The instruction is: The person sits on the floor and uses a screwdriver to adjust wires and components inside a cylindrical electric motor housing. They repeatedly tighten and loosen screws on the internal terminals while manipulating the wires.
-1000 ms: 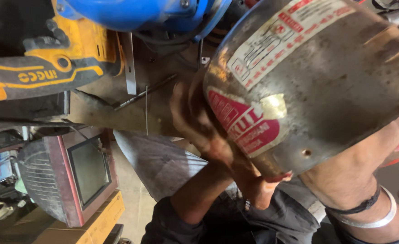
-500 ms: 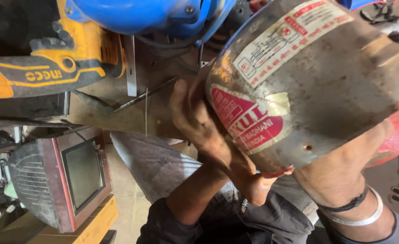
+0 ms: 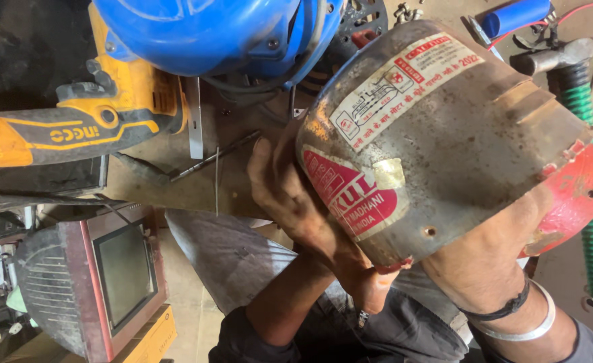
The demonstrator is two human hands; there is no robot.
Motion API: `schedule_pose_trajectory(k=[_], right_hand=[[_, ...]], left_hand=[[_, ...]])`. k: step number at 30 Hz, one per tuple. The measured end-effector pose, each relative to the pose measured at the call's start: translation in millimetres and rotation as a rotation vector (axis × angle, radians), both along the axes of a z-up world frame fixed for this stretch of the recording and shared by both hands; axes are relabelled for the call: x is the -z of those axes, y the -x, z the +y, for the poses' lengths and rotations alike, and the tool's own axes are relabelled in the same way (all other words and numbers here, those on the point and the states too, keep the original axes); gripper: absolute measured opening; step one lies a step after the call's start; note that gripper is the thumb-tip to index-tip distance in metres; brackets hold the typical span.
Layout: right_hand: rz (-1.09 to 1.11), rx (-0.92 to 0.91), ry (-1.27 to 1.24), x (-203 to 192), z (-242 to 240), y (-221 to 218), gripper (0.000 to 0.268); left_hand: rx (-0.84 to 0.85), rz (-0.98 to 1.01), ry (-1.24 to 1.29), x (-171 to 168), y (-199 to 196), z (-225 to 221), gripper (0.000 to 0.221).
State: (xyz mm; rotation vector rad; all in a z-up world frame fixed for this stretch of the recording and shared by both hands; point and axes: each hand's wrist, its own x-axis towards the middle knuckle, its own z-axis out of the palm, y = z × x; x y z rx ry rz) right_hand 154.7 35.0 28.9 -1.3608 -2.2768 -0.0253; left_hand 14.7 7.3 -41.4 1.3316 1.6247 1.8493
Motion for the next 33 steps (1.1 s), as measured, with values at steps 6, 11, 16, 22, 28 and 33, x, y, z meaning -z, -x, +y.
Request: schedule_pose_trajectory(k=[6,11,16,22,28,33], right_hand=[[0.390,0.050,0.295,3.1,8.1,7.8,0.063],[1.168,-0.137,0.585,13.7,17.1,6.1,0.056],[0.113,0.026,0.115,19.1,1.8,-18.1,0.050],[0.208,-0.024,0.200,24.8,4.9,-28.8,0.034],[0.219,-0.031,0.147,28.3,5.7,-25.5,0.032],[0.133,0.032,0.095,35.6,1.9,-29.3,0.032]], left_hand=[[0.069,-0.056,-0.107,-2.9,-3.3,1.8,0.125],[0.094,-0.322,-0.063,-6.7,1.6,21.6,0.118],[0.107,-0.453,-0.011,0.0,5.9,29.6,0.110],[0.114,-0.362,-0.063,-0.4,3.9,31.9,0.100],[0.093,-0.109,-0.138,7.9,8.7,32.3,0.090],[0.064,0.343,-0.197,25.7,6.9,19.6,0.083]])
